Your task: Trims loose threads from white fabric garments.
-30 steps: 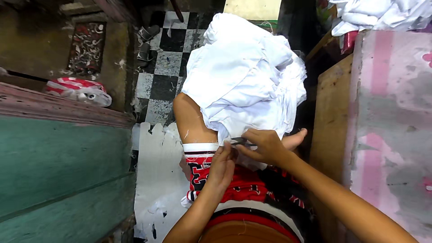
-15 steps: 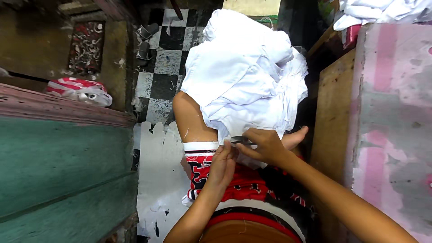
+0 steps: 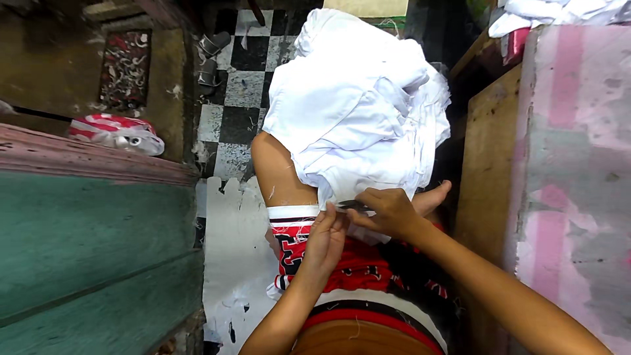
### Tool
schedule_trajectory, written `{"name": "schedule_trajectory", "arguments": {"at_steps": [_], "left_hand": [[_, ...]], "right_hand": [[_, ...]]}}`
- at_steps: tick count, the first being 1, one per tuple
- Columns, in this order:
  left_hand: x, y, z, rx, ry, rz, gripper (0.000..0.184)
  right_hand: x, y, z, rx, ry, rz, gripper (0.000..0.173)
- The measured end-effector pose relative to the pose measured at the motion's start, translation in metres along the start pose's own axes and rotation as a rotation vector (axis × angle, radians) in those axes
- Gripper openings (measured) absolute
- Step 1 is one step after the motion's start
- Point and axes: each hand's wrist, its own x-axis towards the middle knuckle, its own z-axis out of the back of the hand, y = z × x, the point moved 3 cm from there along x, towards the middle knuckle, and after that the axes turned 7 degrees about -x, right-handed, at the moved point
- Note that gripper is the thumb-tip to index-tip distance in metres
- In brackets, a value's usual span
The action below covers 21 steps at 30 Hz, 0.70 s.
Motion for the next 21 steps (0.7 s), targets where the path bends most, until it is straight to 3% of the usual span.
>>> {"name": "schedule_trajectory", "arguments": {"at_steps": [7,21], "left_hand": [[0.000,0.000,0.002,0.053,0.040,-0.058,0.018],[-0.002,0.001,0.003,0.279,0.073,-0.264,0.019]], "right_hand": [[0.002,-0.002,0.003,0.045,-0.010,-0.061,0.032],[0.019,0.004,0.003,-0.083,0.006,0.092,0.031]]}}
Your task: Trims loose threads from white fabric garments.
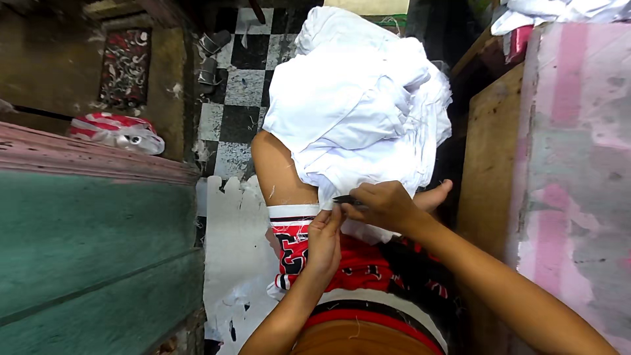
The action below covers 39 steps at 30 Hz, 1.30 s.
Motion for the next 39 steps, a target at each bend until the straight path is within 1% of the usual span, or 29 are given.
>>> {"name": "schedule_trajectory", "arguments": {"at_steps": [3,5,6,7,8,9,10,11,12,13,14,16,18,19,20,21,23,24,25,26,28,29,30,31,32,34,36,38,39], "left_hand": [[0.000,0.000,0.000,-0.041,0.012,0.022,0.018],[-0.002,-0.001,0.002,-0.057,0.079,0.058,0.016],[-0.004,-0.002,0.003,0.007,0.131,0.064,0.014],[-0.007,-0.003,0.004,0.165,0.178,0.035,0.014],[-0.010,-0.005,0.005,0.414,0.223,-0.062,0.013],[-0.012,-0.006,0.008,0.706,0.264,-0.244,0.014],[-0.014,-0.006,0.011,0.959,0.278,-0.502,0.016],[-0.013,-0.007,0.014,1.134,0.272,-0.778,0.017],[-0.010,-0.008,0.018,1.232,0.263,-0.987,0.019],[-0.004,-0.011,0.021,1.274,0.259,-1.122,0.022],[0.003,-0.015,0.021,1.285,0.271,-1.197,0.023],[0.015,-0.026,0.016,1.272,0.338,-1.258,0.019],[0.021,-0.039,0.005,1.280,0.459,-1.277,0.014],[0.024,-0.047,-0.001,1.273,0.517,-1.270,0.015],[0.027,-0.056,-0.006,1.243,0.544,-1.264,0.016],[0.030,-0.066,-0.009,1.220,0.528,-1.266,0.017],[0.040,-0.088,-0.010,1.216,0.466,-1.265,0.018],[0.046,-0.096,-0.007,1.232,0.453,-1.231,0.018],[0.051,-0.101,-0.003,1.252,0.462,-1.174,0.019],[0.056,-0.104,0.002,1.268,0.492,-1.103,0.021],[0.056,-0.105,0.010,1.233,0.580,-0.971,0.024],[0.052,-0.105,0.012,1.176,0.622,-0.916,0.025],[0.047,-0.104,0.013,1.100,0.655,-0.875,0.025],[0.043,-0.103,0.013,1.009,0.668,-0.848,0.024],[0.041,-0.102,0.011,0.896,0.661,-0.820,0.024],[0.045,-0.109,0.004,0.697,0.600,-0.740,0.020],[0.064,-0.125,-0.005,0.564,0.431,-0.680,0.018],[0.089,-0.143,-0.017,0.343,0.292,-0.507,0.021],[0.101,-0.150,-0.022,0.233,0.205,-0.418,0.024]], "right_hand": [[0.000,-0.001,0.002,0.007,-0.021,-0.013,0.032],[-0.004,-0.004,0.005,0.034,-0.034,-0.064,0.033],[-0.007,-0.006,0.006,0.060,-0.030,-0.081,0.035],[-0.010,-0.008,0.008,0.095,-0.021,-0.086,0.037],[-0.014,-0.008,0.010,0.133,-0.006,-0.077,0.039],[-0.018,-0.007,0.013,0.185,0.020,-0.056,0.044],[-0.023,-0.003,0.015,0.246,0.069,-0.029,0.050],[-0.027,0.002,0.016,0.301,0.144,-0.002,0.054],[-0.031,0.009,0.017,0.330,0.229,0.021,0.058],[-0.035,0.016,0.016,0.311,0.316,0.038,0.062],[-0.038,0.022,0.014,0.262,0.407,0.045,0.063],[-0.037,0.029,0.011,0.170,0.647,-0.024,0.063],[-0.025,0.031,0.009,0.122,0.974,-0.179,0.066],[-0.020,0.032,0.011,0.111,1.089,-0.244,0.063],[-0.015,0.032,0.014,0.098,1.188,-0.304,0.059],[-0.010,0.033,0.021,0.085,1.269,-0.370,0.053],[-0.001,0.034,0.043,0.025,1.358,-0.455,0.047],[0.001,0.034,0.057,-0.009,1.333,-0.463,0.046],[0.003,0.033,0.072,-0.050,1.269,-0.457,0.046],[0.005,0.030,0.087,-0.112,1.187,-0.438,0.043],[0.012,0.021,0.113,-0.258,0.977,-0.372,0.033],[0.015,0.014,0.123,-0.311,0.784,-0.296,0.024],[0.019,0.005,0.129,-0.336,0.547,-0.180,0.014],[0.028,-0.005,0.134,-0.315,0.373,-0.081,0.007],[0.041,-0.017,0.137,-0.269,0.265,-0.012,0.003],[0.080,-0.043,0.133,-0.195,0.178,0.053,0.007],[0.129,-0.067,0.117,-0.192,0.150,0.039,0.011],[0.181,-0.088,0.090,-0.210,0.215,-0.031,0.016],[0.207,-0.094,0.072,-0.218,0.278,-0.083,0.020]]}}
